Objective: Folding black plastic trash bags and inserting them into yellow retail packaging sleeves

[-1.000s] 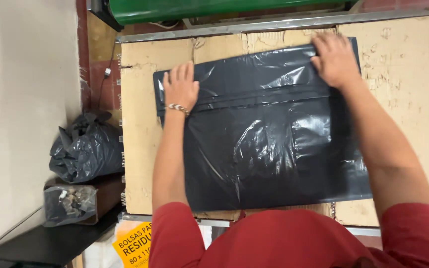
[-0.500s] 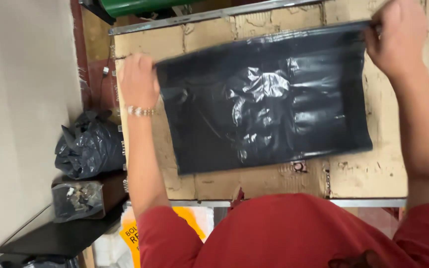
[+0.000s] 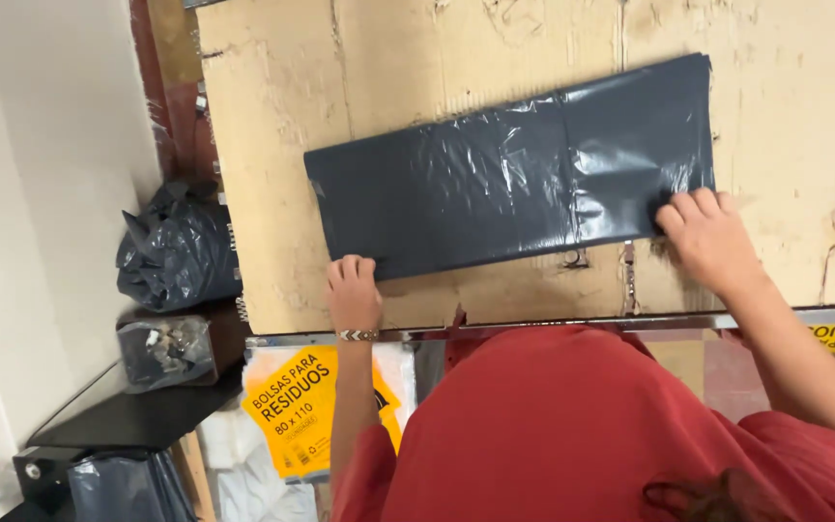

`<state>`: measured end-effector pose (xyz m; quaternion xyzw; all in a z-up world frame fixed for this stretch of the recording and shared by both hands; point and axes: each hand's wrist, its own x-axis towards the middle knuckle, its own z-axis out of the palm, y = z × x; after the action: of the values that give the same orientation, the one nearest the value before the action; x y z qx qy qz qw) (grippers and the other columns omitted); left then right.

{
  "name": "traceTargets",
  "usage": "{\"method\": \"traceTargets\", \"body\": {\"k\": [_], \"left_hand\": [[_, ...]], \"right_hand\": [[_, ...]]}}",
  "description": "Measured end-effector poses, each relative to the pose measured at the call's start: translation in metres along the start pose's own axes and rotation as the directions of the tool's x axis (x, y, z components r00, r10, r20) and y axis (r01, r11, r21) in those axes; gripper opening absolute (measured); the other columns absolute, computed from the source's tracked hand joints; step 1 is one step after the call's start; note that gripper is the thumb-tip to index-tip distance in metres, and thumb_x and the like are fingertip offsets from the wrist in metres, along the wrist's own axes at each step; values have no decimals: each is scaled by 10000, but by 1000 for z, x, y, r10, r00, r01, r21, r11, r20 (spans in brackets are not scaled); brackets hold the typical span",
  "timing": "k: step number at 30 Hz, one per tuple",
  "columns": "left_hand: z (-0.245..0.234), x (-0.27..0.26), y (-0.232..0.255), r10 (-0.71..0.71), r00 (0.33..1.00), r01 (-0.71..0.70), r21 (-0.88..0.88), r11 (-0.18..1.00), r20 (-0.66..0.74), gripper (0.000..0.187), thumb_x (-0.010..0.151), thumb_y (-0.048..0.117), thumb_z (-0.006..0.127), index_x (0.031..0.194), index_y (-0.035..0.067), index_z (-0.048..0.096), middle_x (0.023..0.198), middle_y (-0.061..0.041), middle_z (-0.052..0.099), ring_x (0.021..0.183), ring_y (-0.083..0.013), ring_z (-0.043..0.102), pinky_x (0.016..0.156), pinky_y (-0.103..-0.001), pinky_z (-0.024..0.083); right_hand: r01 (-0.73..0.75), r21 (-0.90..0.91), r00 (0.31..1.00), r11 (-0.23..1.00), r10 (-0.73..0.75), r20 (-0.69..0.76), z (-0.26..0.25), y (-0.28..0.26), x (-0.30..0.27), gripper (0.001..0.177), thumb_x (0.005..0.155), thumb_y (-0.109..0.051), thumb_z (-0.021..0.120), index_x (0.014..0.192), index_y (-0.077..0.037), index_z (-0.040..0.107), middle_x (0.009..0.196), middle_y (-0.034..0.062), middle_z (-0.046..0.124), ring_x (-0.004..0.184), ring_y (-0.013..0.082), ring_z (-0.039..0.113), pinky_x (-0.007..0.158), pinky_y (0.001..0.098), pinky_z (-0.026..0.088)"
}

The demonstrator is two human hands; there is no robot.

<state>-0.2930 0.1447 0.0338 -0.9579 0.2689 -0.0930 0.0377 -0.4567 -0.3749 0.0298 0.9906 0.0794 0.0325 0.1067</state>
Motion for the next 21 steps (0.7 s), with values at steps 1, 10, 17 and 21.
{"method": "traceTargets", "body": {"k": [1, 10, 17, 21], "left_hand": [[-10, 5, 8, -31, 994, 37, -59, 998, 107, 295, 746, 101, 668, 1031, 177, 652, 1103, -52, 589, 1027, -302, 539, 753, -417, 511], [-2, 83, 147, 200, 959, -145, -256, 956, 202, 644, 978, 473, 496, 1558, 208, 411, 1688, -69, 319, 1594, -359, 152, 1174, -725, 195], [30, 74, 44, -431, 854, 455, -19, 890, 291, 812, 985, 527, 486, 1629, 99, 239, 1718, -169, 139, 1560, -482, 49, 1089, -816, 222], [6, 143, 122, -245, 965, 257, -155, 954, 92, 856, 935, 492, 615, 1607, 68, 295, 1687, -210, 234, 1568, -452, 145, 1133, -766, 213]], "right_hand": [[-22, 95, 998, 995, 16, 66, -7, -2, 7, 241, 884, -341, 614, 1049, -167, 636, 1066, 45, 605, 977, 275, 548, 880, 401, 458], [208, 517, 955, 831, -58, -292, -37, -135, 156, 872, 975, -725, 386, 1444, -6, 540, 1441, 239, 570, 1396, 408, 492, 1167, 582, 331], [-295, 406, 926, 865, 365, -103, -2, -49, 107, 918, 1036, -637, 454, 1572, 108, 447, 1626, 353, 399, 1528, 521, 249, 1212, 701, 126], [-128, 462, 927, 878, 271, -258, -18, -90, 179, 801, 1047, -580, 502, 1512, 71, 536, 1551, 297, 514, 1501, 475, 354, 1220, 635, 162]]}}
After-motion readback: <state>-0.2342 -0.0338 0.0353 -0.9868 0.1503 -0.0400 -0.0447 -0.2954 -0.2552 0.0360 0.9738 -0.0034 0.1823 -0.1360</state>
